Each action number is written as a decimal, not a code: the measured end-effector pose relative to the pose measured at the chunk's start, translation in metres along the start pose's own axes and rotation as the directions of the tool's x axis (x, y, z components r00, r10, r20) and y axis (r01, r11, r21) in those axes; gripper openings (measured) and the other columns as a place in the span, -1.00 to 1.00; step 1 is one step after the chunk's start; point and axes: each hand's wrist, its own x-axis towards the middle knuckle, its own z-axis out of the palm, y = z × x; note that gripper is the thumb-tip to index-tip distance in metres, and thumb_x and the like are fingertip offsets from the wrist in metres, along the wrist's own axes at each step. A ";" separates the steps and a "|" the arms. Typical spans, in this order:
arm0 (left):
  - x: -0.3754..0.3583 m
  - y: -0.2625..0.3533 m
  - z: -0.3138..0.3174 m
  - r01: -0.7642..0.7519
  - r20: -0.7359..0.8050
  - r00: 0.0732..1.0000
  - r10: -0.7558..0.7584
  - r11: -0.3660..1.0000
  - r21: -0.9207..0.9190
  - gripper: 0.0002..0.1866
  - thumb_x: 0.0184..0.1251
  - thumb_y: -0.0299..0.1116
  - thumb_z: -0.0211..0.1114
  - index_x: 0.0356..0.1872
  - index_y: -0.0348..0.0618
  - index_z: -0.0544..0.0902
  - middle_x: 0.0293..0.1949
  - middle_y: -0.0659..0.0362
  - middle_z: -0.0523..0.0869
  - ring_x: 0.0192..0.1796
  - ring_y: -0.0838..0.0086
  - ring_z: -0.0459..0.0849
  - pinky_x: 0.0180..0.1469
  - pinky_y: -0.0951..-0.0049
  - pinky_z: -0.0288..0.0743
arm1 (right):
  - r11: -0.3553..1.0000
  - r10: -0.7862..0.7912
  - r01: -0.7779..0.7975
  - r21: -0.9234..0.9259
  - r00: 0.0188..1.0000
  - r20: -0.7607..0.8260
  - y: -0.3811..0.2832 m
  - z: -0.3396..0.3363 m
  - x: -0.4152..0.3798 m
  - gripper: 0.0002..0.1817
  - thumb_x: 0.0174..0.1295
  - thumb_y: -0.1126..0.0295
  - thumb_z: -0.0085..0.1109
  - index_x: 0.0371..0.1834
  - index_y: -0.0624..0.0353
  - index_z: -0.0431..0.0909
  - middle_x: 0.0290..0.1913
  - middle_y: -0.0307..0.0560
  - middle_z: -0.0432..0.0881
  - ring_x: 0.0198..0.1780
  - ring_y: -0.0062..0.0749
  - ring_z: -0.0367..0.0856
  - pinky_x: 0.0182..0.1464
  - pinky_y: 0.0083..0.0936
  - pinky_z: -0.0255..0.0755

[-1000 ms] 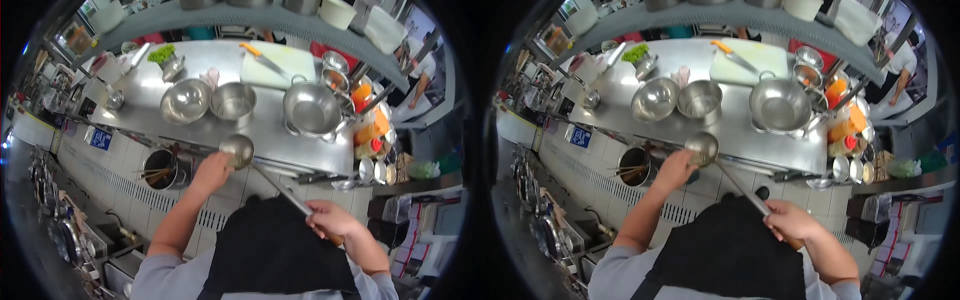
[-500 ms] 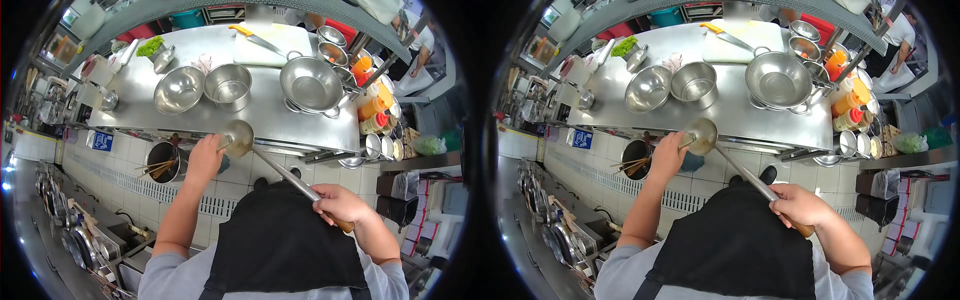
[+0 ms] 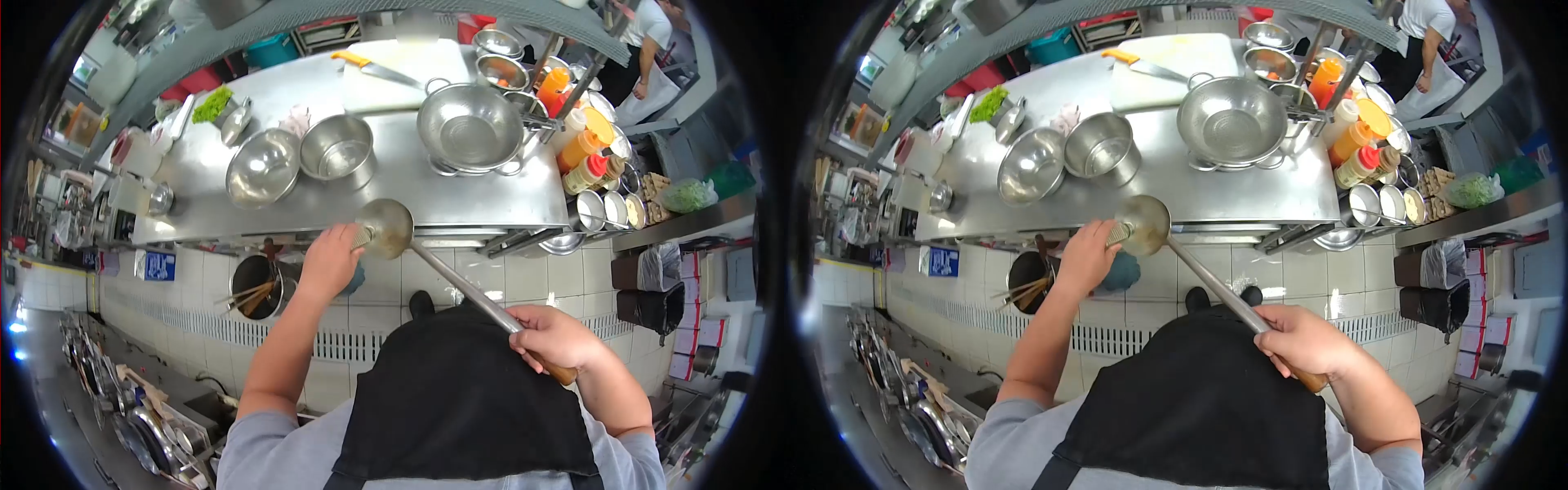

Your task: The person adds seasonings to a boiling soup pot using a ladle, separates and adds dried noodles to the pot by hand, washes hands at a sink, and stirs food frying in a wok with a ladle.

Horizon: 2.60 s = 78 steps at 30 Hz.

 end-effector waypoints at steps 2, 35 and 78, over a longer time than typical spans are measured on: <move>0.007 0.012 -0.002 -0.043 -0.096 0.995 0.041 0.999 -0.019 -0.53 0.21 -0.32 0.36 0.14 -0.24 0.52 -0.02 -0.05 0.62 0.05 0.03 0.58 0.10 0.15 0.47 | 0.998 0.014 -0.013 0.060 1.000 -0.007 0.012 -0.003 -0.010 -0.72 0.25 0.53 0.00 0.01 0.35 0.49 -0.50 -0.27 0.47 -0.67 -0.62 0.41 -0.56 -0.63 0.34; 0.074 0.294 0.095 -0.480 -0.060 0.877 0.477 0.857 -0.189 -0.54 0.19 -0.30 0.38 0.10 -0.23 0.53 -0.06 -0.04 0.64 0.02 -0.02 0.60 0.07 0.09 0.49 | 0.806 -0.121 0.334 0.488 0.900 -0.418 0.193 -0.015 -0.172 -0.86 0.27 0.51 0.02 -0.14 0.26 0.46 -0.55 -0.25 0.48 -0.68 -0.62 0.43 -0.64 -0.64 0.32; 0.145 0.351 0.114 -0.764 0.094 0.483 0.870 0.472 -0.441 -0.51 0.19 -0.24 0.38 0.12 -0.21 0.55 0.06 -0.06 0.63 0.10 0.00 0.59 0.13 0.18 0.50 | 0.622 0.008 0.584 0.522 0.662 -0.750 0.181 0.067 -0.148 -0.90 0.22 0.50 0.01 -0.23 0.26 0.45 -0.48 -0.21 0.50 -0.66 -0.60 0.46 -0.58 -0.61 0.36</move>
